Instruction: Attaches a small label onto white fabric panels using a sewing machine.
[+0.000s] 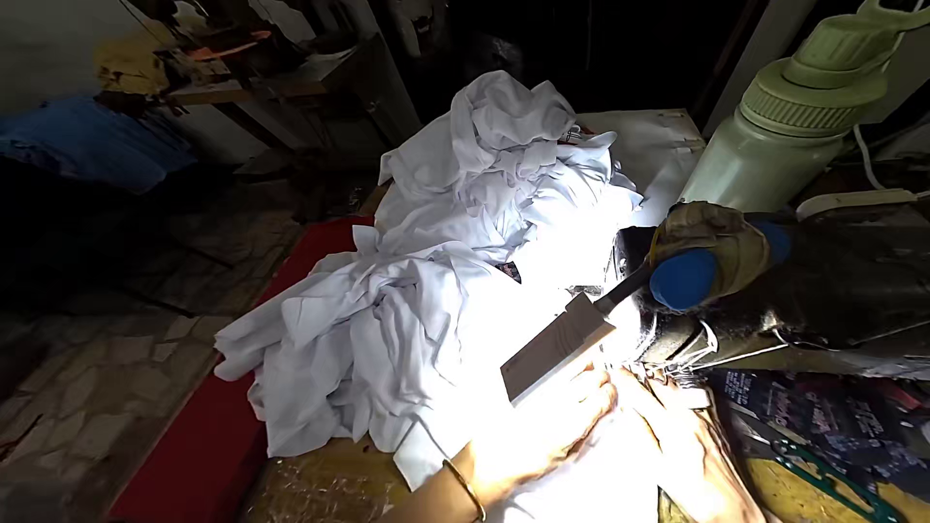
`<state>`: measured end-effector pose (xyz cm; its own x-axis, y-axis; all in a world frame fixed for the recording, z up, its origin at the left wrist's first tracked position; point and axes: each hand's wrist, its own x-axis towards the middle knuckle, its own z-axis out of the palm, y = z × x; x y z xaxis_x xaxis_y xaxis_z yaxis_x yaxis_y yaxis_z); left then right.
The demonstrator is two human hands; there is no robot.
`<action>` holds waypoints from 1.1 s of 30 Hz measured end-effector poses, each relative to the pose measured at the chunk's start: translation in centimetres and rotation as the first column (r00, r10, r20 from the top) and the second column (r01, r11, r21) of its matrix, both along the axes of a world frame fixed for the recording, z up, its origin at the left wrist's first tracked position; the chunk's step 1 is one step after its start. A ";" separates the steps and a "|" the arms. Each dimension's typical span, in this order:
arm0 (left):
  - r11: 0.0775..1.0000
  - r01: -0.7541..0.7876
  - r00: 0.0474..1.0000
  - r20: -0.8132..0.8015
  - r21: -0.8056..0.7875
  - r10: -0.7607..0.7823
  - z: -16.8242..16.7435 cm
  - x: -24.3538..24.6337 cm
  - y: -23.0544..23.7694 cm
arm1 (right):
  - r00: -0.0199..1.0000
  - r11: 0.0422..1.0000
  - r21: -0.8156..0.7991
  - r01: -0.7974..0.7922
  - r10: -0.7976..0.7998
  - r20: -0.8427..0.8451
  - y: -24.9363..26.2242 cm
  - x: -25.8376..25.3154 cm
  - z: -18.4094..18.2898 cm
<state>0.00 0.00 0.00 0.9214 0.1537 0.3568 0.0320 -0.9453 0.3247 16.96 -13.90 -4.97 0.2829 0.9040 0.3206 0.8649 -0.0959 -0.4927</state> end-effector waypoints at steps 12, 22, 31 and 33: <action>0.954 -0.208 0.977 -0.098 -0.215 0.191 -0.2 -1.0 -0.5 | 0.964 0.991 -0.011 0.137 -0.130 0.233 -0.5 -1.8 2.5; 0.924 -0.336 0.919 -0.280 -0.184 0.278 0.7 2.5 -0.2 | 0.972 0.992 0.044 0.121 -0.127 0.199 -0.4 -1.5 1.2; 0.987 -0.117 0.992 -0.035 0.109 0.122 -0.6 0.5 -1.1 | 0.968 0.990 0.076 0.120 -0.134 0.213 -0.3 -1.5 0.7; 0.973 -0.230 0.970 -0.091 -0.025 0.227 -0.3 -0.1 -1.1 | 0.974 0.989 0.049 0.139 -0.145 0.175 -0.4 -1.5 1.0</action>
